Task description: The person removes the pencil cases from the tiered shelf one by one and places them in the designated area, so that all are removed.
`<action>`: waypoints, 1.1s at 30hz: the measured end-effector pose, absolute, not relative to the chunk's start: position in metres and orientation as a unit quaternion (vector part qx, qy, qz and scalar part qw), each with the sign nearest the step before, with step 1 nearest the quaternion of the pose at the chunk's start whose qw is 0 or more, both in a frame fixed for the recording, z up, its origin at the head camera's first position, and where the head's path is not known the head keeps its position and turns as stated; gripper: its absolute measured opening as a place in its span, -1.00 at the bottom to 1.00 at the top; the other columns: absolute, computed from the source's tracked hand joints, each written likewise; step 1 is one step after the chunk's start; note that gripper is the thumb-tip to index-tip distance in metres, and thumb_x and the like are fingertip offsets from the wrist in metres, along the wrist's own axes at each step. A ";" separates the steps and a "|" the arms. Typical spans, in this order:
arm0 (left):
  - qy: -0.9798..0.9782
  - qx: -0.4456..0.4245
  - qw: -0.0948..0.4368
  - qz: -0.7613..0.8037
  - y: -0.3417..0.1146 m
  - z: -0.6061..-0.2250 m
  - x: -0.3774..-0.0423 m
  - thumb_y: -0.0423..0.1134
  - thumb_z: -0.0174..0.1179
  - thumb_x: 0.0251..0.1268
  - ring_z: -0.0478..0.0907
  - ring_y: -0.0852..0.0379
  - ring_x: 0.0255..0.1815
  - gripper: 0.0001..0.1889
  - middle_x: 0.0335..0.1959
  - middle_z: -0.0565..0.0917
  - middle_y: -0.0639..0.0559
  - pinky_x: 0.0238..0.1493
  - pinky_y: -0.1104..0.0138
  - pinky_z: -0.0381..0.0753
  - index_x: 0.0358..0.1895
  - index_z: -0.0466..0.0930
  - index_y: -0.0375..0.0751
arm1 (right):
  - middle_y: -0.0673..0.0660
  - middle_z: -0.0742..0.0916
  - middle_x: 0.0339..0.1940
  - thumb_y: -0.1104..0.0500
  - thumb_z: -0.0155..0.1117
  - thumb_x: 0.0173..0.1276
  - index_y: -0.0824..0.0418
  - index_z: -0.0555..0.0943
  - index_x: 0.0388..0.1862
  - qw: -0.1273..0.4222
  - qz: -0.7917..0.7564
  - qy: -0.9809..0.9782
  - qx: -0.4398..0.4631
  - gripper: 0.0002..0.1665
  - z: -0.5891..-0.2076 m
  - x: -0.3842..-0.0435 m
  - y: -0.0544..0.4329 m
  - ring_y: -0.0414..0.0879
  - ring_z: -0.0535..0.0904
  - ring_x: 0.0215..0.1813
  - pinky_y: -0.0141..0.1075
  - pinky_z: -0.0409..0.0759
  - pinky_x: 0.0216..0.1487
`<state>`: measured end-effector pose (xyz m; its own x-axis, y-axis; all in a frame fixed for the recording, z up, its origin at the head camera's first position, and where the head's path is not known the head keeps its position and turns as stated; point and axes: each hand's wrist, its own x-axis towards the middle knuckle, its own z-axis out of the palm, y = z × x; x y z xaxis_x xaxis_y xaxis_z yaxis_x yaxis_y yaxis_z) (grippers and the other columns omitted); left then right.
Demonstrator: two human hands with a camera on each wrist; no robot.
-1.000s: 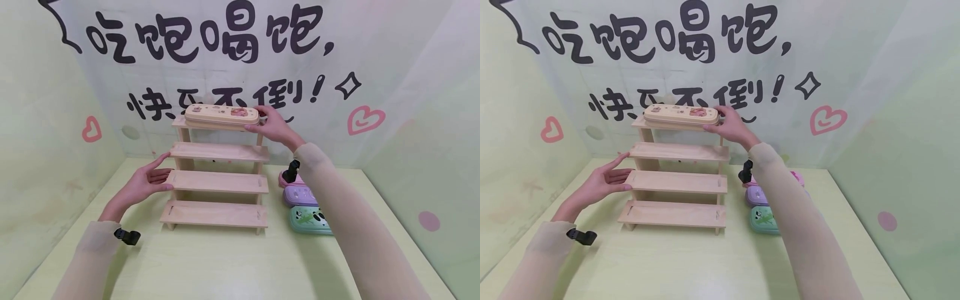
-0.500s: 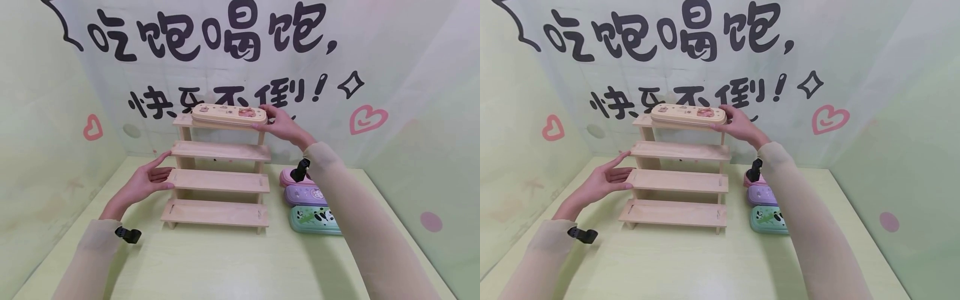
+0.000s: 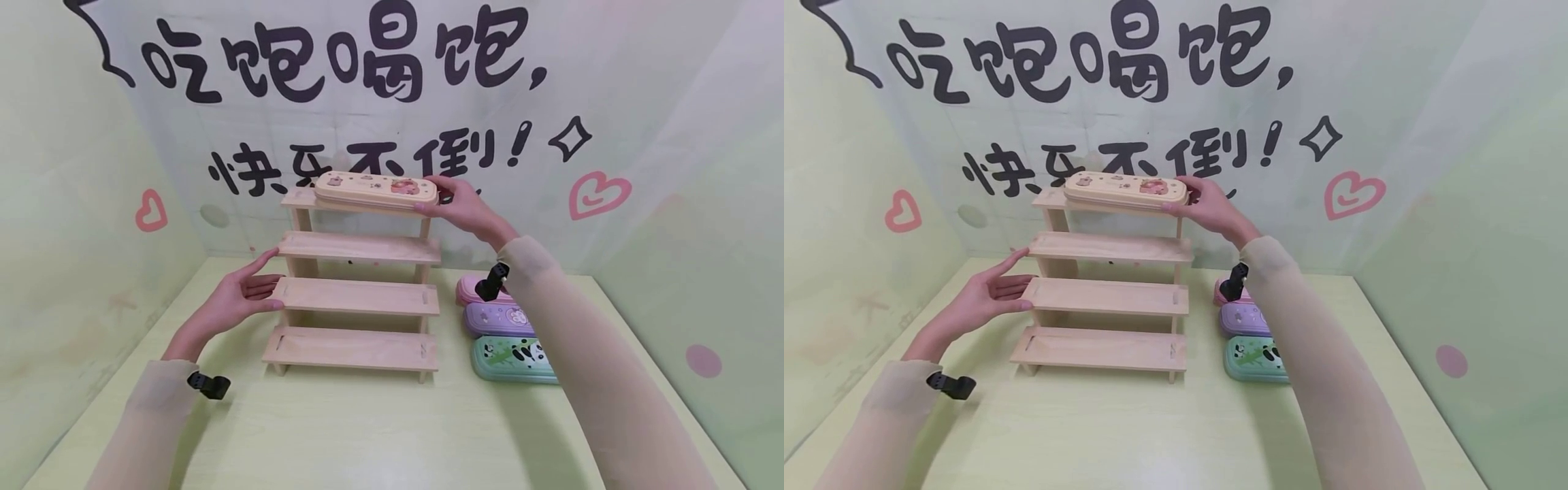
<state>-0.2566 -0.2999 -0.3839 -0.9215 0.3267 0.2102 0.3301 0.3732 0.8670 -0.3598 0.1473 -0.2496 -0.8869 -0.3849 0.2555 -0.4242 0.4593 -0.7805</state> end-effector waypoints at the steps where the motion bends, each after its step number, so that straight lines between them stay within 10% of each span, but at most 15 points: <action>1: -0.828 -0.198 0.001 -0.524 -0.300 -0.384 -0.257 -0.36 0.54 0.25 0.49 -0.34 0.40 0.09 0.43 0.45 -0.48 0.19 0.40 0.64 0.73 0.06 0.21 | 0.22 0.66 0.12 0.09 0.49 0.40 0.24 0.48 0.52 0.021 0.467 -0.852 0.237 -0.24 -0.250 -0.359 0.148 0.02 0.50 0.06 -0.33 0.49 -0.05; 33: -0.833 -0.194 -0.002 -0.519 -0.301 -0.383 -0.257 -0.33 0.54 0.26 0.48 -0.32 0.42 0.08 0.45 0.44 -0.46 0.26 0.17 0.60 0.73 0.05 0.23 | 0.19 0.66 0.25 0.18 0.51 0.35 0.24 0.49 0.53 0.032 0.546 -0.796 0.260 -0.22 -0.269 -0.303 0.175 0.05 0.55 0.12 -0.33 0.62 0.06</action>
<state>-0.2569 -0.3009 -0.3828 -0.9251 0.3243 0.1975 0.3204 0.3872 0.8646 -0.3035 0.1753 -0.2692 -0.8632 -0.3782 0.3344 -0.4484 0.2702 -0.8520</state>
